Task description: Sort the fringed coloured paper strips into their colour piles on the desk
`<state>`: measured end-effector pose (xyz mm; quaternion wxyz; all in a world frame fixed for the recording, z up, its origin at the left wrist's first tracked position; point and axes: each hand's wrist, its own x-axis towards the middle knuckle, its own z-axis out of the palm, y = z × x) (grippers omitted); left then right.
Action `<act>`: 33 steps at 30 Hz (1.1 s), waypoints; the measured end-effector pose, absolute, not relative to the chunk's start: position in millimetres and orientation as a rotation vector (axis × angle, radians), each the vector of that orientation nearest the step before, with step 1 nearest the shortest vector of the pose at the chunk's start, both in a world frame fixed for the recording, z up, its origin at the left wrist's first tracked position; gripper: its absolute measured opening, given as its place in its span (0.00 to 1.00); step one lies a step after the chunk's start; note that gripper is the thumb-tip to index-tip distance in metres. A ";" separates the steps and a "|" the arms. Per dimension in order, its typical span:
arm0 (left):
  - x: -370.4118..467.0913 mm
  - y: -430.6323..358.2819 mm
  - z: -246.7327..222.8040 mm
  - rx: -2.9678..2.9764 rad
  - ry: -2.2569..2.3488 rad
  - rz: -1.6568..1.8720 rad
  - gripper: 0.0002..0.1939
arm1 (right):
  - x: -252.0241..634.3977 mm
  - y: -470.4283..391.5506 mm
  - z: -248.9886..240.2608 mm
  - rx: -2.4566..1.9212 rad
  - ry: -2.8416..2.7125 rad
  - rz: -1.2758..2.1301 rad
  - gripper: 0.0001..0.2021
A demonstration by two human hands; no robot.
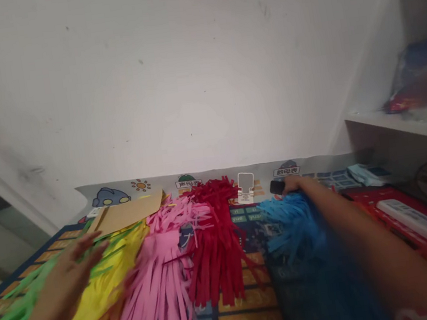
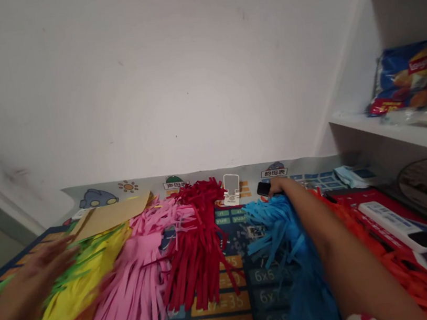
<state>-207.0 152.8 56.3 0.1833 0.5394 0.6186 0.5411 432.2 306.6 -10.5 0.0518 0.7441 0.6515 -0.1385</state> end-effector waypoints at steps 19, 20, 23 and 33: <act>22.1 97.6 22.6 1.333 0.801 1.203 0.25 | 260.8 155.2 63.6 3.007 2.974 0.363 0.43; 35.0 97.7 19.3 1.292 0.712 1.223 0.26 | 232.7 141.7 59.9 3.112 2.991 0.102 0.40; 57.4 99.3 5.1 1.112 0.553 1.267 0.23 | 171.0 112.9 39.9 3.207 2.960 -0.916 0.35; 28.4 121.7 -21.0 0.654 0.518 1.135 0.19 | 161.8 94.8 -24.1 2.432 3.106 -2.099 0.26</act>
